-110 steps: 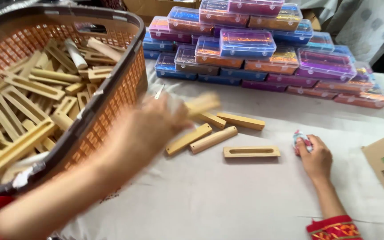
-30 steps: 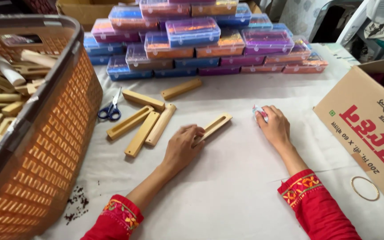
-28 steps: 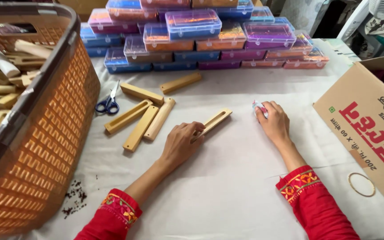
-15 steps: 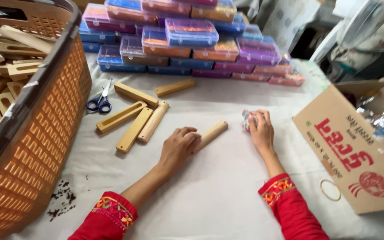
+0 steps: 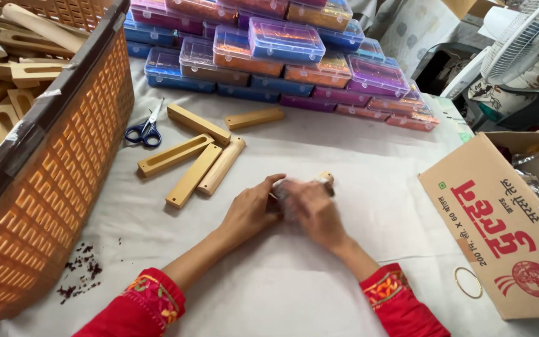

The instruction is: Wiping or polishing wooden cylinders and rectangular frames using a patterned cloth.

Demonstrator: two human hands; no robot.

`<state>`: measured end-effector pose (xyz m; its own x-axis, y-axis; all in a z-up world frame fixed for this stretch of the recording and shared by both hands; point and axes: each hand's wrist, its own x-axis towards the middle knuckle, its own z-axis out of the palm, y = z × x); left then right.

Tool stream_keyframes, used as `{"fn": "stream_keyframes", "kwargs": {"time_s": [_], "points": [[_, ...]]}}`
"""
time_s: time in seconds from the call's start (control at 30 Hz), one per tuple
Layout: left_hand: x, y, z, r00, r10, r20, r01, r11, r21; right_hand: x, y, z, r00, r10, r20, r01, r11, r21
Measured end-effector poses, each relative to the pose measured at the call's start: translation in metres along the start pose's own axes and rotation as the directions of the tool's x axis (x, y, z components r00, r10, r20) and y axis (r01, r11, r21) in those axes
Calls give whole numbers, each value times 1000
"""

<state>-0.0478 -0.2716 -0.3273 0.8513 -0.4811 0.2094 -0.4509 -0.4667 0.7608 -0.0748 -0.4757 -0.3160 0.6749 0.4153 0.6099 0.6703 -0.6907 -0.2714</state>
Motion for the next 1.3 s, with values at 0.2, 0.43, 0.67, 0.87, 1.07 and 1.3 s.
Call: {"fn": "stream_keyframes", "kwargs": {"time_s": [0.2,0.43,0.67,0.87,1.07,1.3], "points": [[-3,-5,5,994,50,-94,-53,998,-32,-15,74,-7,970,196,141,-185,979,-88],[-7,-3,3,987,42,-155,-20,991,135,-3,6,-2,948,71,310,-94,994,59],[-6,-5,3,963,92,-255,-39,978,207,-18,71,-20,915,149,376,-176,984,39],[-6,-7,3,984,14,-177,21,980,195,-15,40,-12,947,137,292,-104,987,-125],[-7,-7,3,983,27,-181,19,969,246,-7,31,-12,948,-21,319,6,999,49],[-7,-9,6,982,60,-182,-18,974,227,-18,60,-23,951,186,248,-153,977,-147]]}}
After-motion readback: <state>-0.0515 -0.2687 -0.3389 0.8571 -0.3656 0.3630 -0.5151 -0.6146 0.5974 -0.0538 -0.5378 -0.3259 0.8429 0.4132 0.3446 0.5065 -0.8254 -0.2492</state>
